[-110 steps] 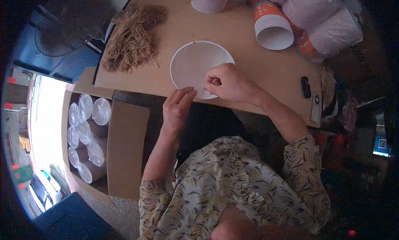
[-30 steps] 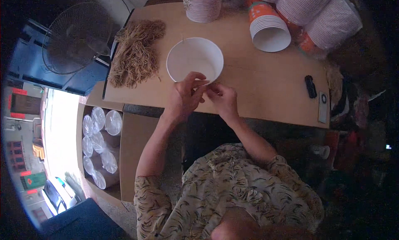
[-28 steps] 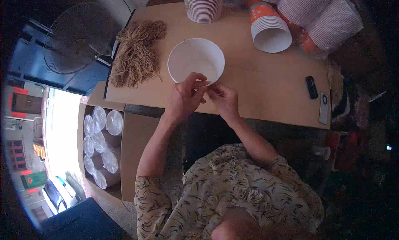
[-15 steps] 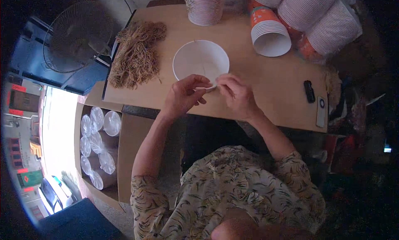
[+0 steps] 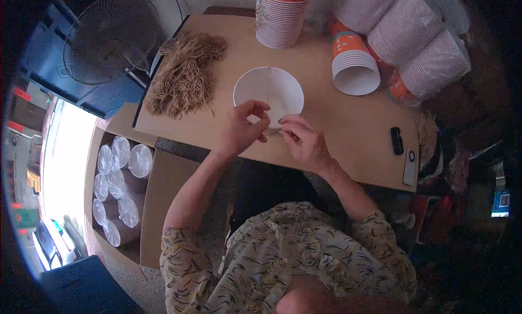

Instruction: Attaching twine strings to paper cups by threading them through holes and tying knots.

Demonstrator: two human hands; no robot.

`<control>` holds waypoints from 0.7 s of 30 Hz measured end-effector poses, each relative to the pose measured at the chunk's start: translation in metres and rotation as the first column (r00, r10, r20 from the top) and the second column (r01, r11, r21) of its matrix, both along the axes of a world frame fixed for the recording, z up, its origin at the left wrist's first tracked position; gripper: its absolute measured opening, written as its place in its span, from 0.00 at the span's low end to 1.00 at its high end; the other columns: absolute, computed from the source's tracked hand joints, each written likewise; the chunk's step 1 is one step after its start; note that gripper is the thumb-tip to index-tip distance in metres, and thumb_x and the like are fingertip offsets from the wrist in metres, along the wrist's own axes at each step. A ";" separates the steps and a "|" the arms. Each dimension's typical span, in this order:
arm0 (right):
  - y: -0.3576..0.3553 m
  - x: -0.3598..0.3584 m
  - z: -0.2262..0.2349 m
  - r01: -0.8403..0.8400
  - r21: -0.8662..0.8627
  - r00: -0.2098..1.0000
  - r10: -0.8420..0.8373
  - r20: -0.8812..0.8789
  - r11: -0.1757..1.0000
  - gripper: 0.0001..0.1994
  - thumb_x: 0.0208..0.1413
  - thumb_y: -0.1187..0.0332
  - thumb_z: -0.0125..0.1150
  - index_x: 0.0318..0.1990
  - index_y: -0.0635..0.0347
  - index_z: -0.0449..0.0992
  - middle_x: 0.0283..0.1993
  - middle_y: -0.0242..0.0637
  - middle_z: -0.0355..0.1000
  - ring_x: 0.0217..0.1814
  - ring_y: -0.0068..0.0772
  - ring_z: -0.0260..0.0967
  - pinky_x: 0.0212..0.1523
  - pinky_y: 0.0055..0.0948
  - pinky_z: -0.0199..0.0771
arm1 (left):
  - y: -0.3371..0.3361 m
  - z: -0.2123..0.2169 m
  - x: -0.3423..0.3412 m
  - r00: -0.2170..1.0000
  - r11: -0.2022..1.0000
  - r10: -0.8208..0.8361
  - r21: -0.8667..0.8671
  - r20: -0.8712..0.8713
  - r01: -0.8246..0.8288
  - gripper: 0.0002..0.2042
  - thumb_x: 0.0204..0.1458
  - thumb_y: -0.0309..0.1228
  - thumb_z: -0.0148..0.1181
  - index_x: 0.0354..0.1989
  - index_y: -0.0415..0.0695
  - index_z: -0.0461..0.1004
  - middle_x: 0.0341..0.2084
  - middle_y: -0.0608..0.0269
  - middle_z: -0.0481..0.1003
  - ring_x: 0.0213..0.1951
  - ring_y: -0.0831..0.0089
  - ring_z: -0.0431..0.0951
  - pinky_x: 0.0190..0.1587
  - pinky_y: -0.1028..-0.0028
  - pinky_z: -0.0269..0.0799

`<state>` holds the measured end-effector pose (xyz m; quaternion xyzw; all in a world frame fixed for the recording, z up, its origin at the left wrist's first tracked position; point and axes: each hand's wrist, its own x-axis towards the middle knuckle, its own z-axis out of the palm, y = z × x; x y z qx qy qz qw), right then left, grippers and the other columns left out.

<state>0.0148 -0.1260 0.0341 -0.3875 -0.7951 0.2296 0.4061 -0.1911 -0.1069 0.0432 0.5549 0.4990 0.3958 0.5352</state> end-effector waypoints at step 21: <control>0.030 -0.019 0.027 -0.214 0.136 0.976 0.217 -0.010 0.967 0.03 0.59 0.74 0.55 0.35 0.64 0.72 0.55 0.47 0.66 0.48 0.41 0.68 0.49 0.36 0.71 | -0.002 0.029 0.007 0.993 0.999 -0.011 0.047 -0.116 0.016 0.08 0.57 0.28 0.57 0.34 0.34 0.74 0.22 0.52 0.78 0.24 0.65 0.81 0.24 0.69 0.75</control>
